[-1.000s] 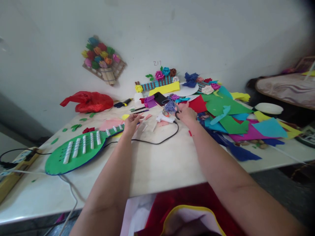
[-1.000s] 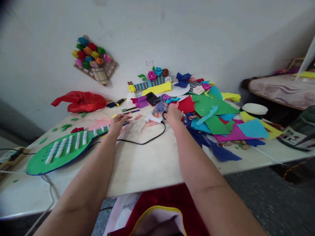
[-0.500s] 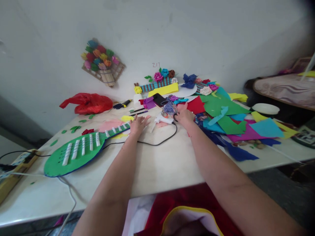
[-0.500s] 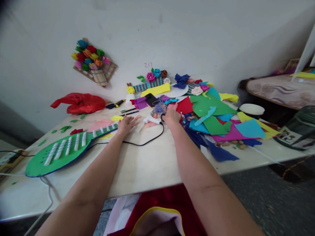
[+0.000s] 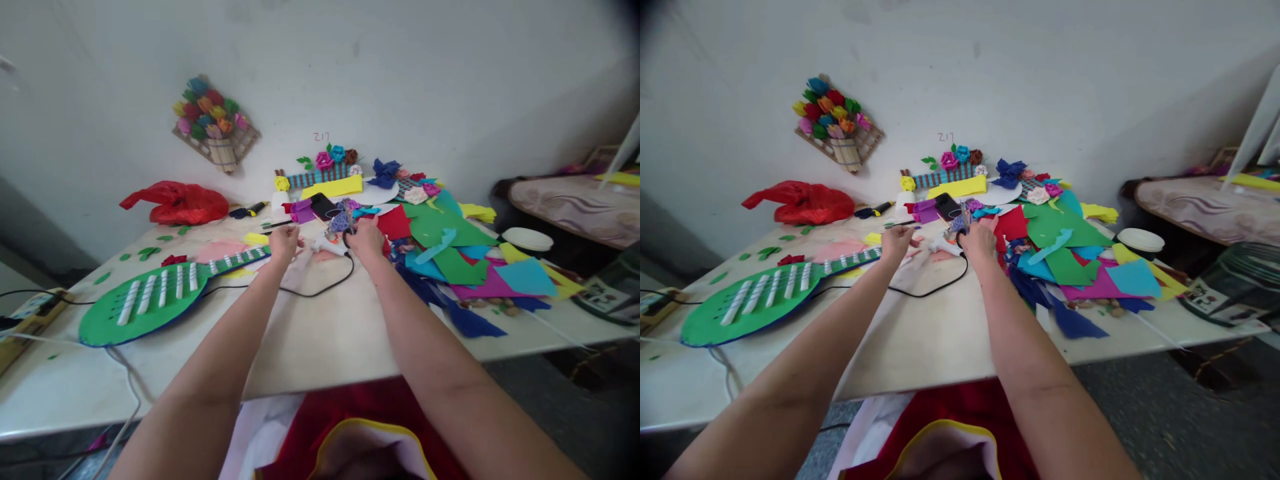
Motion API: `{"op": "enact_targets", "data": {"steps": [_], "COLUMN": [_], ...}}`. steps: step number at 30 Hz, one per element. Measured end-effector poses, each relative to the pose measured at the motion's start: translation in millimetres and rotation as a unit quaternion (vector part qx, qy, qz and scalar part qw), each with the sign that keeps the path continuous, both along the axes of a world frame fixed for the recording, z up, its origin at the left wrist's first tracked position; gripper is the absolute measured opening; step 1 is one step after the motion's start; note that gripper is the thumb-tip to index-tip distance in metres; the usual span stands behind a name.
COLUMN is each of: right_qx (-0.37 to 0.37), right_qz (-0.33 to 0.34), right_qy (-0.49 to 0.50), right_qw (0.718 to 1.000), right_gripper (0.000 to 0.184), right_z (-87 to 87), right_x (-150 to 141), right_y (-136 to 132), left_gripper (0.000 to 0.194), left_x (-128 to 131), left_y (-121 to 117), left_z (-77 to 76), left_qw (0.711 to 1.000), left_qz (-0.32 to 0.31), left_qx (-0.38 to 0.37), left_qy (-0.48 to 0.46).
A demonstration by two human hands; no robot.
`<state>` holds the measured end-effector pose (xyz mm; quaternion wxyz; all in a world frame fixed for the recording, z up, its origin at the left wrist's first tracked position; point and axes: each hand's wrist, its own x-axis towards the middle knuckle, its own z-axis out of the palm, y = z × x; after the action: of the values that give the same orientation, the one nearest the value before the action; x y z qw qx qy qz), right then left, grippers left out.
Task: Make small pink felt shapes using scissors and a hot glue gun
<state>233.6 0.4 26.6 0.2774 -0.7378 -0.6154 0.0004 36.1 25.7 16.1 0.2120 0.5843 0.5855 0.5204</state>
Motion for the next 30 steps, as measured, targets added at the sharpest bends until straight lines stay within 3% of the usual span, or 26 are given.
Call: {"op": "enact_targets", "data": {"steps": [5, 9, 15, 20, 25, 30], "right_qx": [0.032, 0.045, 0.048, 0.081, 0.129, 0.182], "right_qz": [0.045, 0.062, 0.119, 0.222, 0.217, 0.259], "right_qy": [-0.003, -0.021, -0.061, -0.086, -0.108, -0.146], "right_qw": [0.998, 0.997, 0.99, 0.968, 0.962, 0.937], "right_gripper": [0.041, 0.04, 0.032, 0.033, 0.033, 0.033], "right_z": [4.9, 5.3, -1.1, -4.7, -8.2, -9.5], "right_x": [-23.7, -40.8, -59.1, -68.8, -68.2, -63.6], "right_y": [-9.6, -16.3, -22.9, -28.8, -31.3, -32.5], "left_gripper": [0.036, 0.043, 0.027, 0.024, 0.024, 0.026], "left_x": [38.2, 52.2, 43.8, 25.3, 18.2, 23.3], "left_y": [-9.0, -20.0, -23.8, -19.6, -20.2, -29.3], "left_z": [8.7, 3.0, -1.1, -1.1, -9.6, -10.1], "left_qw": [0.996, 0.995, 0.998, 1.0, 0.994, 0.959], "left_qz": [-0.089, -0.096, -0.064, -0.017, -0.042, -0.113], "left_qx": [-0.023, -0.04, -0.02, -0.001, 0.016, 0.027], "left_qy": [-0.017, -0.01, -0.007, 0.003, -0.1, -0.26]}}
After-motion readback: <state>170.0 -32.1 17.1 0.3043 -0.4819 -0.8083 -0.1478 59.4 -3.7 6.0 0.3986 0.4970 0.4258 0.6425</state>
